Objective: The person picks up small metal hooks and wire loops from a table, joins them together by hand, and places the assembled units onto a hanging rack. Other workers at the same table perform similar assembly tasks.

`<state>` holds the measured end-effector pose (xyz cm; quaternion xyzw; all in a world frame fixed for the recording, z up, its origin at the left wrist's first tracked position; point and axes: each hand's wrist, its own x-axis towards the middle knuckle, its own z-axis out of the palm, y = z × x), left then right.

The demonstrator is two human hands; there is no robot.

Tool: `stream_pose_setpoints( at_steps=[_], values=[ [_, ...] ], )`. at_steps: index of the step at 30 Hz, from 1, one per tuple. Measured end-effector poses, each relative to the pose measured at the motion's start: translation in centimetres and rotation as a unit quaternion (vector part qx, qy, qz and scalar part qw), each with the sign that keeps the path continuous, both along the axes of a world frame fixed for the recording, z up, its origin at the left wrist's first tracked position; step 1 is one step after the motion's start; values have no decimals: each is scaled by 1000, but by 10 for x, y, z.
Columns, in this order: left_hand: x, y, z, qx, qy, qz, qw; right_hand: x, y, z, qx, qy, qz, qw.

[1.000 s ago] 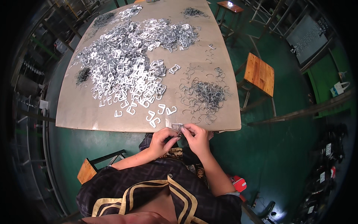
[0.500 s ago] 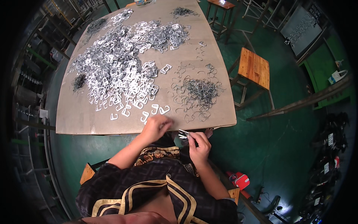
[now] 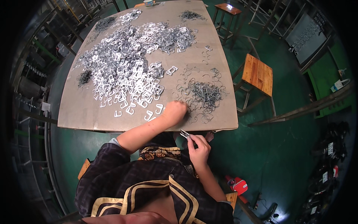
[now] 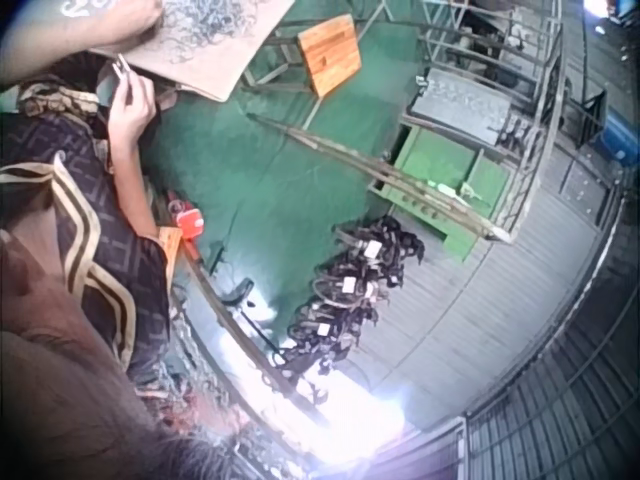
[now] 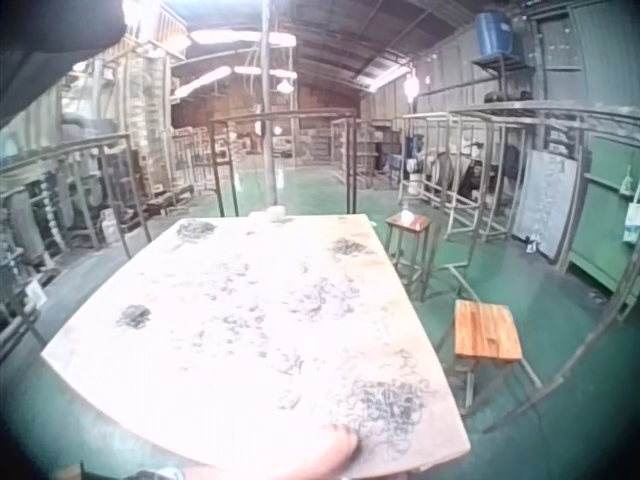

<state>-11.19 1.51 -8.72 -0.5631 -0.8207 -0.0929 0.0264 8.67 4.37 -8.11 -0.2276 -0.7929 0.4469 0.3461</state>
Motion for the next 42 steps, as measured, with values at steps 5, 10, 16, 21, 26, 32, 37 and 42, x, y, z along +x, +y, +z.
stream_pose_setpoints(
  at_steps=[5, 10, 16, 21, 26, 32, 37, 42],
  values=[
    [-9, -44, 32, 82, -514, 15, 854, -5, -2, -1, -21, -8, -2, 1000],
    [25, -81, 44, 172, -540, -57, 822, -11, -7, 8, -31, -8, 28, 999],
    [43, -92, 28, 231, -526, -39, 818, -17, -11, 11, -5, -12, 44, 999],
    [57, -105, 24, 266, -538, -43, 799, -21, 1, 14, 14, 40, 115, 992],
    [59, -118, 26, 227, -490, -60, 839, -73, 20, -9, 114, -67, 129, 983],
    [61, -124, 23, 243, -482, -71, 839, -137, 5, -28, 183, -216, 89, 955],
    [61, -128, 19, 246, -473, -53, 844, -140, 6, -26, 159, -260, 120, 945],
    [59, -126, 9, 238, -479, -36, 844, -141, 6, -34, 161, -233, 58, 957]
  ],
)
